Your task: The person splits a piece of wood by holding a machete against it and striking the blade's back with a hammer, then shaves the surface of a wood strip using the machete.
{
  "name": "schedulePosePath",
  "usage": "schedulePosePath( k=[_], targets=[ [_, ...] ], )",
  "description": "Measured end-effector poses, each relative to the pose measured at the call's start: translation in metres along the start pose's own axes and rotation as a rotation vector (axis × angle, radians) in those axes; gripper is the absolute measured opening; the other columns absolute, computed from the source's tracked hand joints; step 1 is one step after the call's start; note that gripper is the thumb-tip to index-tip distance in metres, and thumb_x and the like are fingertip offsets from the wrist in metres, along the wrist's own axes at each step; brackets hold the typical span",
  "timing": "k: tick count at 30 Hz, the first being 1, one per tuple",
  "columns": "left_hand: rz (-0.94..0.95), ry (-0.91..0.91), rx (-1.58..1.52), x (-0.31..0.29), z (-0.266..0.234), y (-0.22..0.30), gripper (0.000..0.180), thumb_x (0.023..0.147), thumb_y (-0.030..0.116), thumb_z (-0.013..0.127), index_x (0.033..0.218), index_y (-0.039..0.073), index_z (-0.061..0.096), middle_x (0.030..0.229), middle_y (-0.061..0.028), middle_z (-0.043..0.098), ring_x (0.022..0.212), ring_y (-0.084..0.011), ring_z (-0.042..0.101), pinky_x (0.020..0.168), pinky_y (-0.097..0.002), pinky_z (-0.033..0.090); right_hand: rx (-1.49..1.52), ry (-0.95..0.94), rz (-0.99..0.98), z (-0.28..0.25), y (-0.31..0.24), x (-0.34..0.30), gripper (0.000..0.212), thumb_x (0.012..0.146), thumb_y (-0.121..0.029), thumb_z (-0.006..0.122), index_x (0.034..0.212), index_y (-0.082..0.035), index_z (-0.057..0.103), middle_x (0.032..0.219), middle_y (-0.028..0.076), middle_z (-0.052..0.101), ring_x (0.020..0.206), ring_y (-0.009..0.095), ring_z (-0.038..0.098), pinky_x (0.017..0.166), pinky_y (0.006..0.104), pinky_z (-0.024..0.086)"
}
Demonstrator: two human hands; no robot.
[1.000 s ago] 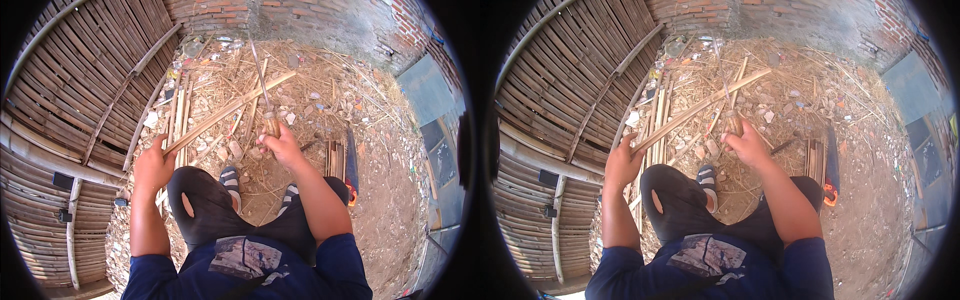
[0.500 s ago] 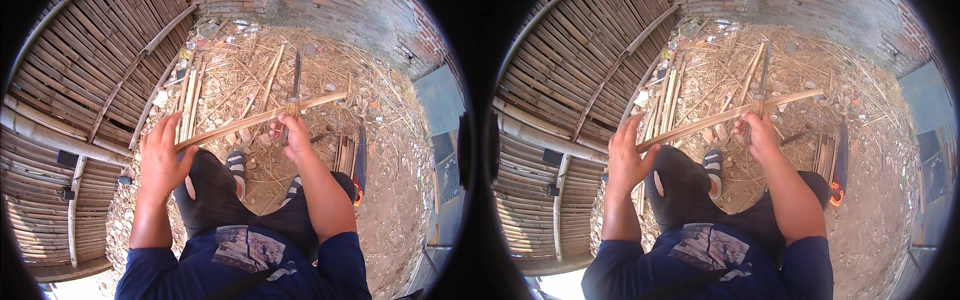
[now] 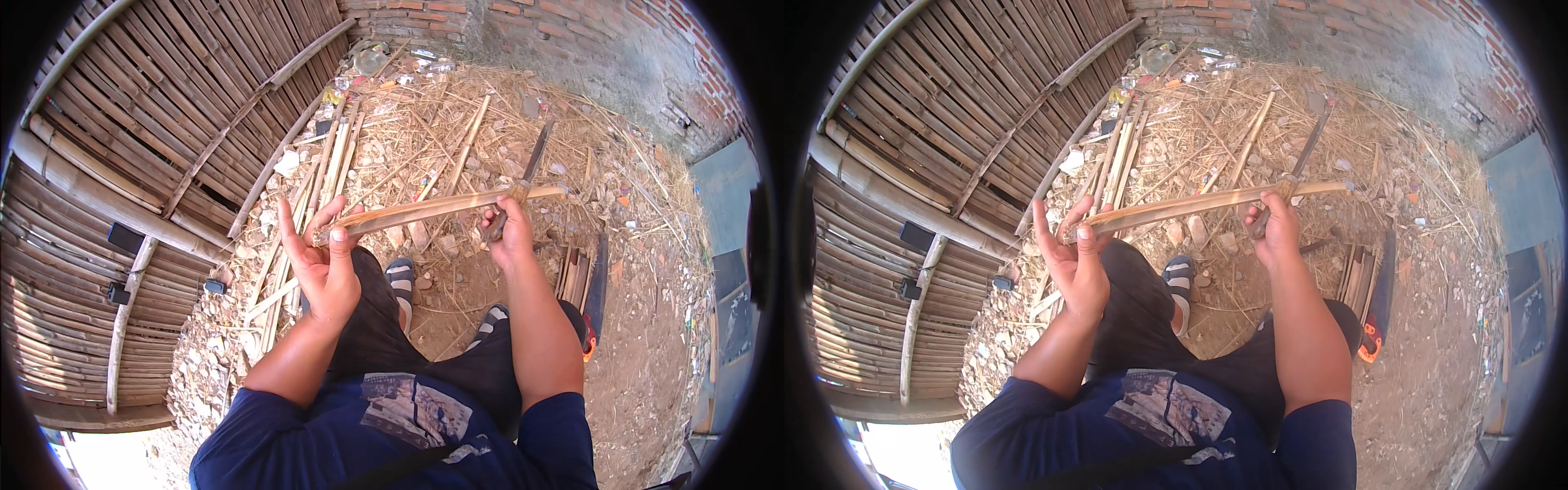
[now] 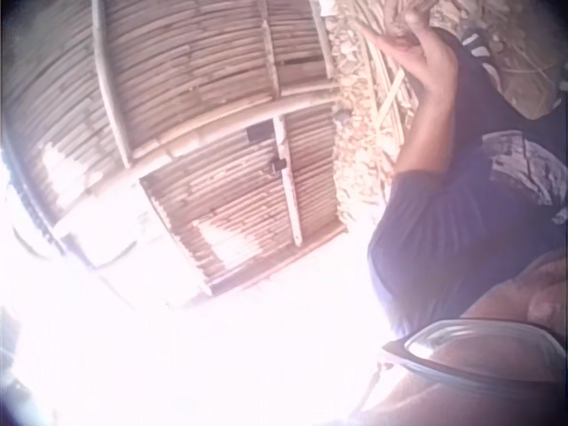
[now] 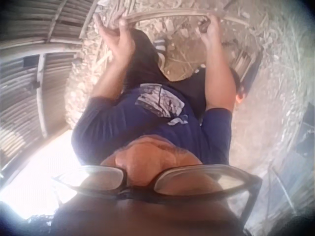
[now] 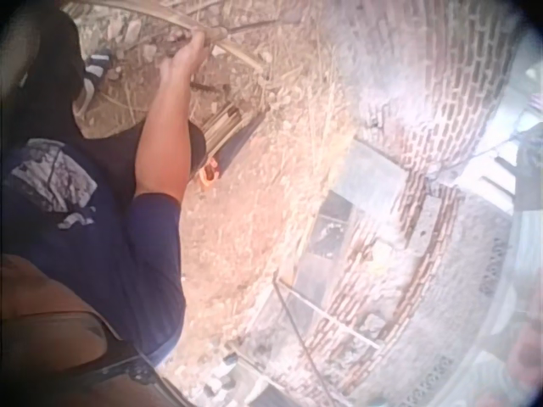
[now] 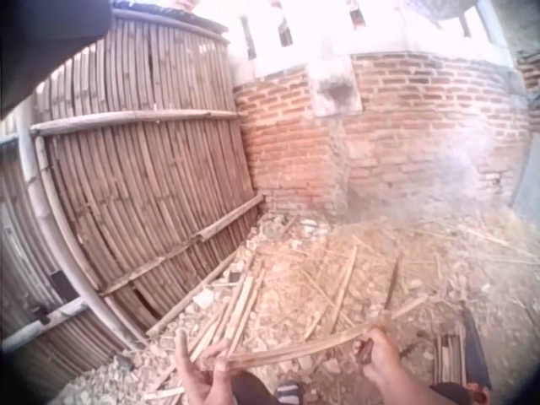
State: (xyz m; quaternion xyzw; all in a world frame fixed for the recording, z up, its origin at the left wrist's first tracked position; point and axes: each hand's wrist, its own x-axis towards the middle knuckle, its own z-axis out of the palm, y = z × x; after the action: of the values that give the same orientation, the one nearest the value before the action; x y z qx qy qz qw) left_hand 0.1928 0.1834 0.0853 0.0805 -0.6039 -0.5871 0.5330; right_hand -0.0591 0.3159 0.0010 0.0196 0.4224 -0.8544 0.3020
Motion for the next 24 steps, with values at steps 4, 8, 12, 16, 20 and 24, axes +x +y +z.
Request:
schedulePosePath(
  k=[4, 8, 12, 16, 20, 24],
  targets=[
    [0.021, 0.041, 0.023, 0.027, 0.009, 0.011, 0.064, 0.106, 0.009, 0.054, 0.159, 0.003, 0.018, 0.132, -0.0225, 0.063, 0.12, -0.0329, 0.066, 0.098, -0.0433, 0.058, -0.052, -0.022, 0.095, 0.016, -0.011, -0.005, 0.019, 0.094, -0.016, 0.066, 0.108, -0.007, 0.055, 0.096, 0.006, 0.06, 0.076, 0.015, 0.062, 0.06, 0.0313, 0.052],
    [0.034, -0.029, 0.064, 0.064, 0.017, 0.014, 0.05, 0.106, 0.009, 0.056, 0.149, 0.0, 0.034, 0.127, -0.0204, 0.067, 0.113, -0.0231, 0.068, 0.093, -0.0352, 0.059, -0.47, 0.069, 0.123, 0.01, -0.021, -0.015, 0.022, 0.094, -0.018, 0.067, 0.109, -0.006, 0.056, 0.091, 0.006, 0.061, 0.069, 0.015, 0.062, 0.054, 0.0296, 0.051],
    [0.013, -0.173, 0.188, 0.09, 0.023, -0.009, 0.035, 0.108, 0.011, 0.052, 0.14, -0.001, 0.046, 0.131, -0.019, 0.065, 0.119, -0.0267, 0.066, 0.1, -0.0394, 0.056, -0.967, -0.053, -0.016, -0.013, -0.03, -0.019, 0.033, 0.093, -0.023, 0.071, 0.115, -0.002, 0.056, 0.082, 0.005, 0.062, 0.059, 0.013, 0.06, 0.051, 0.0281, 0.048],
    [0.061, -0.146, 0.165, 0.091, 0.032, -0.016, 0.032, 0.111, 0.018, 0.047, 0.133, -0.002, 0.057, 0.125, -0.0145, 0.065, 0.115, -0.0218, 0.065, 0.1, -0.0355, 0.052, -0.979, -0.175, -0.174, -0.003, -0.044, -0.05, 0.047, 0.093, -0.025, 0.074, 0.128, 0.001, 0.057, 0.079, 0.005, 0.064, 0.06, 0.011, 0.06, 0.054, 0.0285, 0.048],
    [0.245, -0.106, 0.381, 0.097, 0.034, -0.017, 0.033, 0.109, 0.02, 0.053, 0.134, -0.001, 0.06, 0.102, -0.0052, 0.059, 0.098, -0.0139, 0.064, 0.089, -0.0309, 0.052, -0.672, -0.416, -0.293, 0.01, -0.051, -0.079, 0.047, 0.098, -0.024, 0.069, 0.134, 0.002, 0.055, 0.081, 0.002, 0.064, 0.065, 0.009, 0.06, 0.058, 0.0278, 0.048],
    [0.008, -0.031, 0.068, 0.095, 0.044, -0.007, 0.021, 0.101, 0.016, 0.068, 0.117, 0.002, 0.064, 0.097, -0.0034, 0.065, 0.086, -0.0083, 0.064, 0.074, -0.0258, 0.056, -0.782, -0.423, -0.208, 0.024, -0.07, -0.108, 0.049, 0.101, -0.025, 0.066, 0.14, 0.001, 0.052, 0.083, 0.001, 0.063, 0.069, 0.009, 0.06, 0.062, 0.0254, 0.049]
  ],
)
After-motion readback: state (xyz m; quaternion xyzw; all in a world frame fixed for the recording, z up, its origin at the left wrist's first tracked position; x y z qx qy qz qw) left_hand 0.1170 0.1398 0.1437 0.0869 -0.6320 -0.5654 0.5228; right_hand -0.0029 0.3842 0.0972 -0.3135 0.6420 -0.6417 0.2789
